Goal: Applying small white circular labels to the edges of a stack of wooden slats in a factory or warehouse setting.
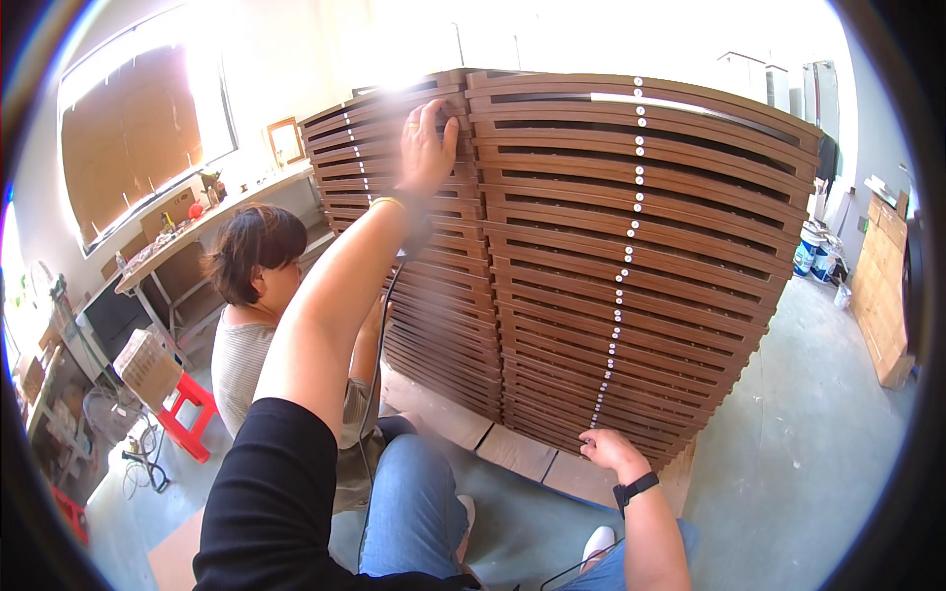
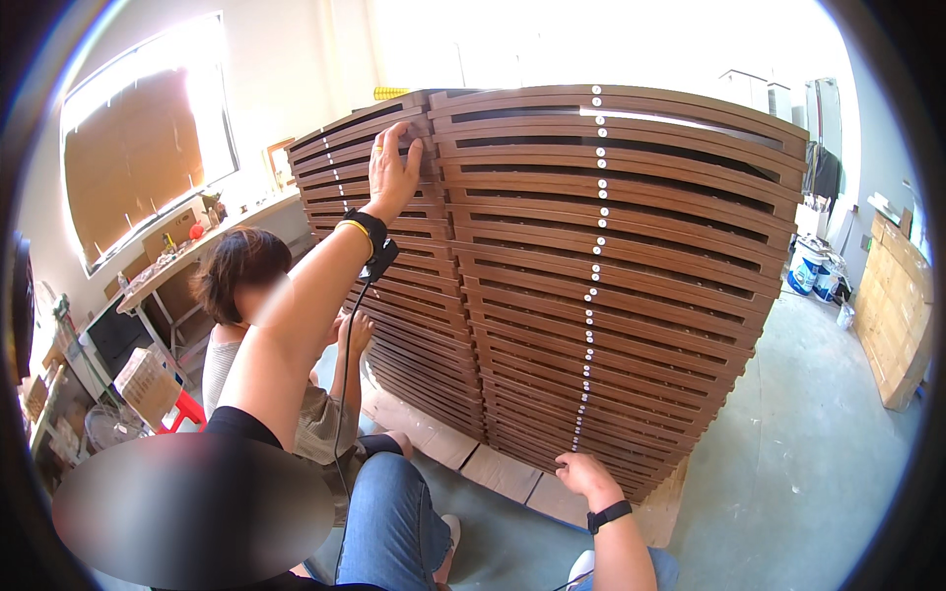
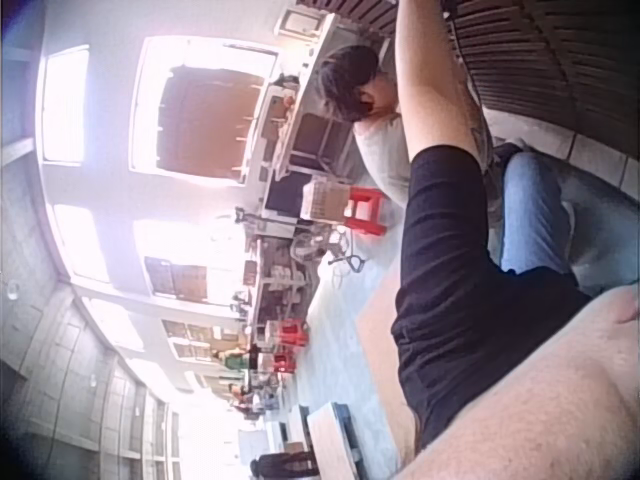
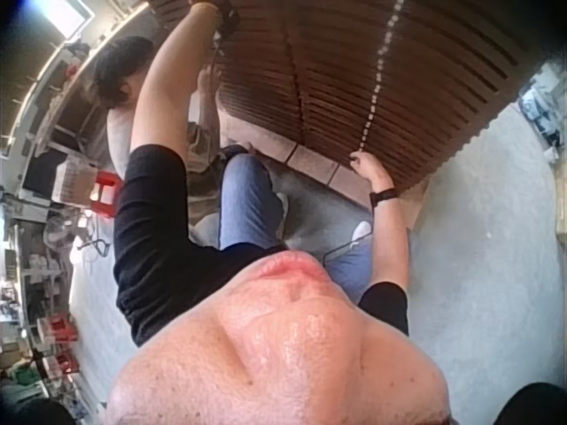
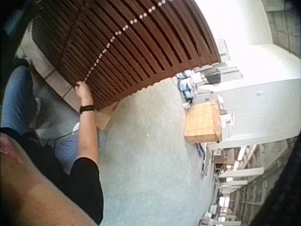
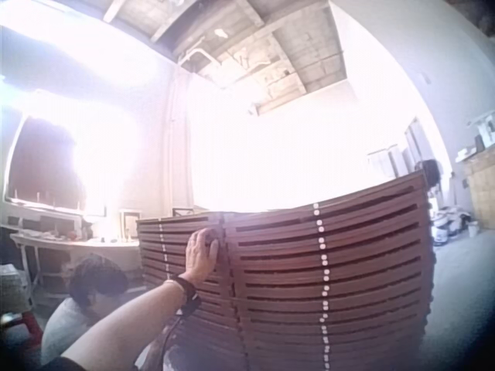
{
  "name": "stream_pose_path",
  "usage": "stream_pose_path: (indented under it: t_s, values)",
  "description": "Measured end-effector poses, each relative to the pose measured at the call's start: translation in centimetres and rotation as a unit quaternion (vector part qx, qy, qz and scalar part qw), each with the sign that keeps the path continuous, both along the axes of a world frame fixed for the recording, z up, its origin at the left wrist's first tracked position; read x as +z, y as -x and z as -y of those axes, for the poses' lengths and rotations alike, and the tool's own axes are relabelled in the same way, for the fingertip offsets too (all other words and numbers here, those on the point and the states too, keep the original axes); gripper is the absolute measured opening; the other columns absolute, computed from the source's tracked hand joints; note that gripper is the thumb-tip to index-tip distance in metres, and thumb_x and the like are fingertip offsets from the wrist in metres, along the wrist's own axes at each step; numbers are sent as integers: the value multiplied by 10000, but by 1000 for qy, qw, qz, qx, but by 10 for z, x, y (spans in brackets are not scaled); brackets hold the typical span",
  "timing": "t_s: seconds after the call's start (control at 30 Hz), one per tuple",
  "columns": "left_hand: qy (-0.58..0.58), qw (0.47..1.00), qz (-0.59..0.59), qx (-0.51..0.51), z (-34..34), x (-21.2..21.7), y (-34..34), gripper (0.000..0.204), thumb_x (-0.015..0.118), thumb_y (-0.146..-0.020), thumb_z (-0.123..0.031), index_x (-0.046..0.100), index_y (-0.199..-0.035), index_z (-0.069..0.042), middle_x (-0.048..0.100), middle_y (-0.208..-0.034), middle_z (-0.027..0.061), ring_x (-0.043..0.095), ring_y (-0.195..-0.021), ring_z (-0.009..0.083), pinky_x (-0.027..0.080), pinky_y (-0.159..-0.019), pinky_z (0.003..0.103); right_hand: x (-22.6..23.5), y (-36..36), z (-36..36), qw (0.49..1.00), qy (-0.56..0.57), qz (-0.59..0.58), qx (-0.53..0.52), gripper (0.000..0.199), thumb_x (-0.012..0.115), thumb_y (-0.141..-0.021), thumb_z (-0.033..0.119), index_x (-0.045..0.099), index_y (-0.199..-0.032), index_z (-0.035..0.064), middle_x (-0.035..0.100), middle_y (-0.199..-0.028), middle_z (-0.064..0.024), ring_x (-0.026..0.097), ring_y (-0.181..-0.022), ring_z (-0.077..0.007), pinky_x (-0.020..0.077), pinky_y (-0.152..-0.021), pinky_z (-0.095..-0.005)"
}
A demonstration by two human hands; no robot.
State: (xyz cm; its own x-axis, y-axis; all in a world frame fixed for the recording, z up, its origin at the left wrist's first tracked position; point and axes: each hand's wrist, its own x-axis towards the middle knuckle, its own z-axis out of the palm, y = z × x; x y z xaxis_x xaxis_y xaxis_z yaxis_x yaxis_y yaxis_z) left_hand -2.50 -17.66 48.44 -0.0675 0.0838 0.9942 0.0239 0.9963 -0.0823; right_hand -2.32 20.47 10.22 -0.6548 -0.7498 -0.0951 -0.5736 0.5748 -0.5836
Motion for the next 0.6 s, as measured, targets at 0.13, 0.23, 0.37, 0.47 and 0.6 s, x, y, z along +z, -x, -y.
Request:
stream_pose_path:
  t_s: [0.13,0.23,0.37,0.47,0.6]
  values:
    - [-9,1000,-1,-3,1,0,1,329,556,-866,-202,495,-1133,-20,552,-1093,186,517,-1029,337,403,-895,404,0,-1,1,1000,-9,-4,5,332,616,-800,202,617,-1106,75,661,-918,-132,618,-859,-280,488,-767,-357]
    - [-15,1000,-2,-3,3,0,0,332,554,-867,-201,491,-1132,-13,552,-1089,187,525,-1016,337,409,-879,405,11,-5,4,999,-48,22,5,344,580,-824,215,599,-1143,87,642,-1049,-146,596,-1000,-301,471,-874,-369]
    - [-12,1000,-2,0,1,1,0,325,556,-866,-200,490,-1122,-11,557,-1073,178,533,-993,329,416,-859,407,9,-4,5,999,-45,16,13,342,577,-824,213,600,-1142,87,638,-1056,-150,593,-1006,-304,468,-878,-370]
    - [-22,1000,11,-1,3,1,-1,338,553,-871,-216,478,-1134,-19,547,-1084,172,519,-1018,327,405,-878,401,8,-5,6,999,-40,14,15,343,574,-823,210,600,-1141,87,637,-1057,-151,590,-1012,-302,466,-880,-372]
    - [-33,999,17,-5,2,0,1,354,551,-875,-236,470,-1149,-28,536,-1101,170,501,-1054,326,392,-907,395,2,-4,5,999,-24,-3,24,336,590,-812,205,609,-1122,74,645,-1016,-150,600,-964,-300,474,-843,-369]
